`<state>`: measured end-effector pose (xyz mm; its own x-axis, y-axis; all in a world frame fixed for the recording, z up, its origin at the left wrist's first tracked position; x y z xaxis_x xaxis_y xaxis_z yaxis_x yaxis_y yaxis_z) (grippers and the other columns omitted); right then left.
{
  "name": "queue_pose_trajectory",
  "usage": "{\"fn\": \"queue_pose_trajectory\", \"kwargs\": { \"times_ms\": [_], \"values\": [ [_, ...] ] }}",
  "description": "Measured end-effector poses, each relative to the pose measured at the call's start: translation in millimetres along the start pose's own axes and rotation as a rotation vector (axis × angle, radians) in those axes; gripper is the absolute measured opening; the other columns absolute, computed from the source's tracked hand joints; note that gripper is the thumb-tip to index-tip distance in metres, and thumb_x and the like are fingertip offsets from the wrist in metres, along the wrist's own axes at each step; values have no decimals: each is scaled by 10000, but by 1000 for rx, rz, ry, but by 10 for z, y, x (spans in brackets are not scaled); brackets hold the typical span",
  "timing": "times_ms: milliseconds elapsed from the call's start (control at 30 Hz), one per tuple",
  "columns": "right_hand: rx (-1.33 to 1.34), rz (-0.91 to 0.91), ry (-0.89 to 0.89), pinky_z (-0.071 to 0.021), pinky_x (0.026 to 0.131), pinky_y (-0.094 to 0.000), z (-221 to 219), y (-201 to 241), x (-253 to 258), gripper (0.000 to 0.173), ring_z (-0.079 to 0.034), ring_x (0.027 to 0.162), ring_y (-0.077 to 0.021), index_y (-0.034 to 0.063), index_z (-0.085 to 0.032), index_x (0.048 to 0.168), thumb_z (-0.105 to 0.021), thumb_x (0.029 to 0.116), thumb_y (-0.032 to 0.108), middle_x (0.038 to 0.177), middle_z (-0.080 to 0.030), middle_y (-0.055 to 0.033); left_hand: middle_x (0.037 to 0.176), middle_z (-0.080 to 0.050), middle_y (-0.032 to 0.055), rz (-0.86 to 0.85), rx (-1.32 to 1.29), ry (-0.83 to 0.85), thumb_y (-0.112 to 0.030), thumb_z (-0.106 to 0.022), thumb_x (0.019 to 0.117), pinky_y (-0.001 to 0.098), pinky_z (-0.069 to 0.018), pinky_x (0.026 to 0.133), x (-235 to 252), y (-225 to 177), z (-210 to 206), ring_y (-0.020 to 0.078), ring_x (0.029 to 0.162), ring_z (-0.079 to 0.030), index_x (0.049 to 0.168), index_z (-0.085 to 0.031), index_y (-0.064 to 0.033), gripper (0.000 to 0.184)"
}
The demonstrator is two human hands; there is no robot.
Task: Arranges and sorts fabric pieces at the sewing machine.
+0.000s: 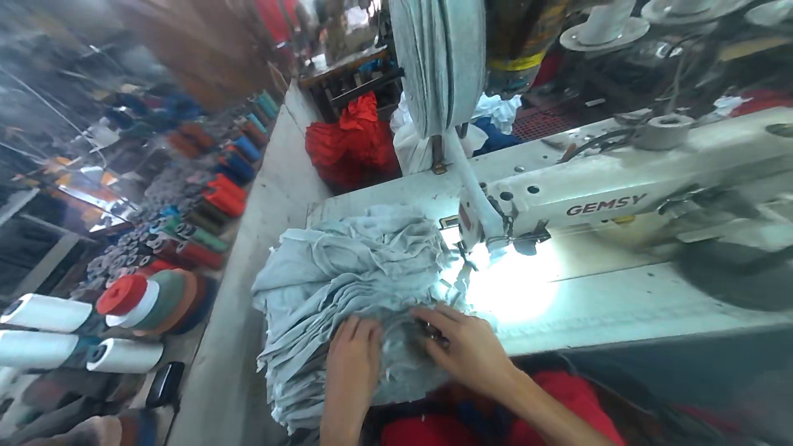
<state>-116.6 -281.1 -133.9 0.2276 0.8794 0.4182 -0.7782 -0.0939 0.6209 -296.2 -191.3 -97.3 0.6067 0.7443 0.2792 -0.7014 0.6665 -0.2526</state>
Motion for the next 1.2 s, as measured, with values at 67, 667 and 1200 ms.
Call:
{"fn": "queue_pose_trajectory", "kwargs": {
  "times_ms": [67, 667, 1200],
  "values": [
    [-42, 50, -40, -552, 496, -409, 46, 105, 0, 437, -666, 624, -183, 242, -705, 1301, -640, 947, 490, 947, -717, -31, 1011, -714, 97, 18, -59, -70, -227, -589, 999, 415, -594, 869, -106, -1, 43, 245, 951, -705, 1017, -748, -81, 217],
    [144, -48, 286, -589, 786, -509, -79, 46, 413, 297, -725, 924, -238, 129, -737, 1162, -645, 954, 320, 1078, -747, -55, 910, -706, 14, 66, -169, -302, -236, -665, 959, 199, -593, 710, -328, -45, 209, 41, 778, -680, 984, -788, -107, 181],
    [322, -210, 194, -589, 768, -436, -244, -352, 248, 388, -694, 844, -159, 177, -653, 1265, -613, 995, 451, 990, -726, -18, 1064, -700, 109, -107, 73, 169, -174, -620, 992, 447, -589, 899, 171, -184, -159, 274, 997, -694, 1141, -778, -170, 217]
  ]
}}
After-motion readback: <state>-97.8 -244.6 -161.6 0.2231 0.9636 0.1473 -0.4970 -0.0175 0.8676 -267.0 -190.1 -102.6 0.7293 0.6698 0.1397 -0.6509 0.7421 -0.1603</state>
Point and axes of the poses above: each hand's wrist, its own x-axis towards the middle knuckle, its own z-axis out of the back of the hand, y = z × x, the point moved 4 cm from there along x, towards the middle knuckle
